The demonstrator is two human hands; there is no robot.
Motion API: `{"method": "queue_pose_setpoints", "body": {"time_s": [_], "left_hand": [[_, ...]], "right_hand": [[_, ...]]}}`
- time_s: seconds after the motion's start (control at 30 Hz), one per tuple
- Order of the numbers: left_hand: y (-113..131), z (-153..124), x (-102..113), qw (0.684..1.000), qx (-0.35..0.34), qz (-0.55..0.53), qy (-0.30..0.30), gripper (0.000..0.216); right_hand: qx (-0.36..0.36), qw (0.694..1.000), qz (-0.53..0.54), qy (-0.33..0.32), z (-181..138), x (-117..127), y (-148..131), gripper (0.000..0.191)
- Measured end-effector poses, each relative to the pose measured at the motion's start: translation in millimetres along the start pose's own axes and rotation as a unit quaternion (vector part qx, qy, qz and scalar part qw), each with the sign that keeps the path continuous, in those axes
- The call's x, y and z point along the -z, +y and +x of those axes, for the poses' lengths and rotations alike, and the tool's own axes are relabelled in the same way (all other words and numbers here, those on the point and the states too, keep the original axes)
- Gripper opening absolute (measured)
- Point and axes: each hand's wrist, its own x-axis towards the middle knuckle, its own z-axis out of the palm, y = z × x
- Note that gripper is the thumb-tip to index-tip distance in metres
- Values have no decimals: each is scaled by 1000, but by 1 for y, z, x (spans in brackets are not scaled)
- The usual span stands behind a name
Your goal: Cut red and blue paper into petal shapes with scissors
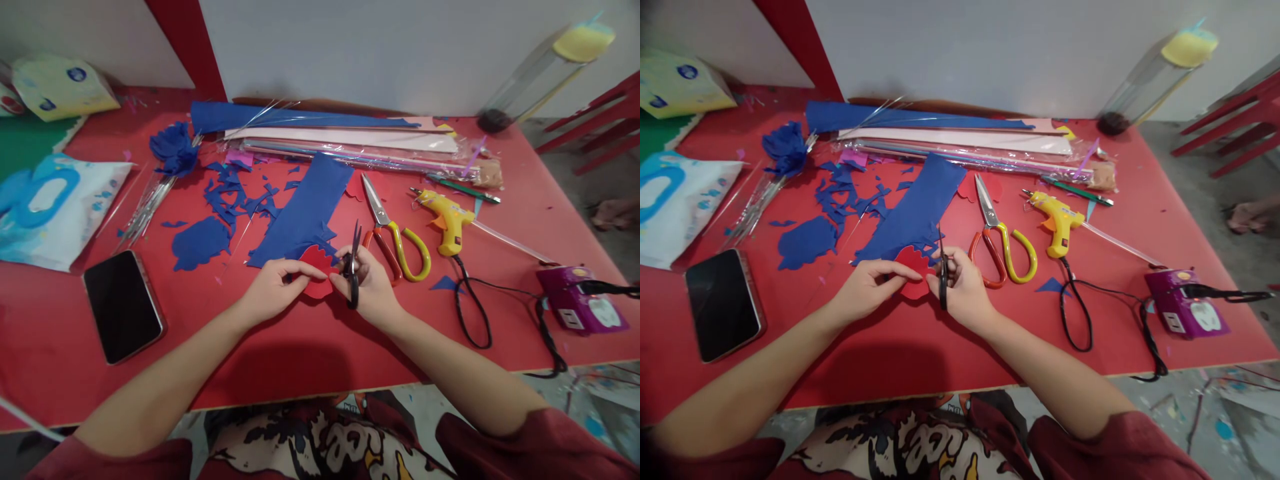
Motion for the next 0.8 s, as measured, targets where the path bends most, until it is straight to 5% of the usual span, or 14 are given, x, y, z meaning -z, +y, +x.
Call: {"method": "queue_pose_setpoints", "body": {"time_s": [0.5, 0.8], "left_hand": [[-4, 0, -2, 996, 22, -12, 80, 27], [-5, 7, 16, 979, 26, -11, 201, 29]], "right_hand": [[-40, 999, 15, 5, 1, -1, -9, 38], [-131, 974, 71, -172, 2, 4, -15, 31]]}}
